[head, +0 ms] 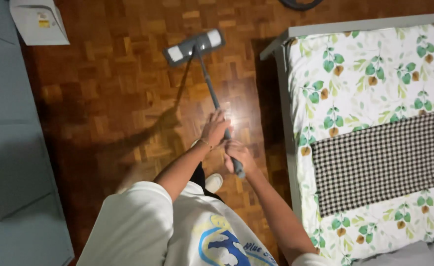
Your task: Cleaning the bedroom floor using a mop followed by a brush and dustpan.
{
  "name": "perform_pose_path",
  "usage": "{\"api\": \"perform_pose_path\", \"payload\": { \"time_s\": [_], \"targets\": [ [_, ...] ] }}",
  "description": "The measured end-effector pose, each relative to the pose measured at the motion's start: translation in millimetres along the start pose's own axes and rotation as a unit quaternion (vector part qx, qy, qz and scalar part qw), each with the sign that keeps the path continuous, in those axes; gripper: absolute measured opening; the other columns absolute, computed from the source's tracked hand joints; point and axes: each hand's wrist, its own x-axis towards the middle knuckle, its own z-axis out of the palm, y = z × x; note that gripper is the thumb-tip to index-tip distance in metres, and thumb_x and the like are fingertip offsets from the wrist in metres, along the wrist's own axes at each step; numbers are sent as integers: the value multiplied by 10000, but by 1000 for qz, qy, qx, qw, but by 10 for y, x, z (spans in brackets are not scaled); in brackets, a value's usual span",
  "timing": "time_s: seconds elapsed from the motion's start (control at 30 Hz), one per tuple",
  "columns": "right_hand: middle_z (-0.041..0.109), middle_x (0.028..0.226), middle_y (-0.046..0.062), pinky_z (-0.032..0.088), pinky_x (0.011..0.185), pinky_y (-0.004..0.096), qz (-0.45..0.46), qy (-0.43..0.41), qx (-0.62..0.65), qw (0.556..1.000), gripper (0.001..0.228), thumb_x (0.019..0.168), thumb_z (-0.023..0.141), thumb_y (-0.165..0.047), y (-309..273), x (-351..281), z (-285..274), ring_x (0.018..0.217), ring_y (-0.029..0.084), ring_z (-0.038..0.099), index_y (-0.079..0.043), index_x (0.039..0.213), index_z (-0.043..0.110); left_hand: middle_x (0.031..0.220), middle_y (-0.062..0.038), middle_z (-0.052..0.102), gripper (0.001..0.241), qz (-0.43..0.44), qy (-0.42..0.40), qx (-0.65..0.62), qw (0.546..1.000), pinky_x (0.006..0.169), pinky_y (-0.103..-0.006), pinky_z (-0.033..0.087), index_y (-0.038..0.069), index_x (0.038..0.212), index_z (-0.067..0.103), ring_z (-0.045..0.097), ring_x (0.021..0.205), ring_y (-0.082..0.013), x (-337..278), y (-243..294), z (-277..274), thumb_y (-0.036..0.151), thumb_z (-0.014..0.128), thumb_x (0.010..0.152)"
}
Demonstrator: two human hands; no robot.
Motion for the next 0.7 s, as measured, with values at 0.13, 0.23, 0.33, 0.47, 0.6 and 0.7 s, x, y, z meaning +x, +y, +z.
{"api": "perform_pose_path", "payload": {
  "time_s": [0.13, 0.23, 0.33, 0.47, 0.6, 0.7],
  "targets": [
    [614, 633, 173, 576, 837, 537, -16, -81, -43, 996, 303, 945, 621, -131, 318, 393, 97, 702, 413, 699, -39, 658, 588, 1676, -127, 263, 255, -49, 27, -31, 998, 1189, -539, 384, 221, 1123, 499, 408, 1441, -445, 291, -354, -232, 425, 595, 1002],
    [617, 642, 177, 573, 887, 539, -7, -118, -56, 991, 316, 946, 620, -150, 413, 421, 100, 725, 408, 701, -28, 659, 570, 1662, -161, 275, 286, -27, 35, -35, 998, 1161, -506, 455, 195, 1095, 506, 469, 1402, -465, 359, -408, -301, 422, 637, 980],
    [594, 640, 152, 572, 883, 532, 7, -117, -49, 992, 319, 949, 615, -174, 447, 368, 68, 739, 402, 695, -46, 662, 562, 1657, -151, 286, 298, -5, 37, -18, 999, 1158, -495, 461, 227, 1089, 519, 451, 1419, -457, 358, -350, -383, 469, 646, 971],
    [547, 610, 129, 579, 783, 519, 28, -116, -30, 992, 276, 934, 616, -123, 248, 406, -182, 681, 404, 669, -70, 669, 559, 1665, -174, 266, 318, 3, 31, -23, 999, 1105, -547, 501, 214, 1050, 511, 459, 1394, -502, 371, -76, -372, 522, 578, 1008],
    [558, 600, 133, 575, 723, 521, 48, -88, -31, 995, 293, 936, 590, -96, -20, 260, -494, 652, 413, 657, -86, 645, 548, 1661, -143, 278, 299, 18, 15, -8, 1000, 1070, -555, 529, 269, 1053, 505, 505, 1362, -491, 474, 217, -123, 560, 555, 1009],
    [538, 590, 122, 578, 763, 507, 56, -61, -42, 996, 333, 961, 592, -139, -190, -120, -718, 645, 413, 646, -75, 641, 526, 1630, -95, 360, 193, 19, 7, 41, 999, 1007, -538, 569, 315, 1069, 525, 681, 1152, -454, 357, 689, -5, 317, 681, 955]
  ]
}}
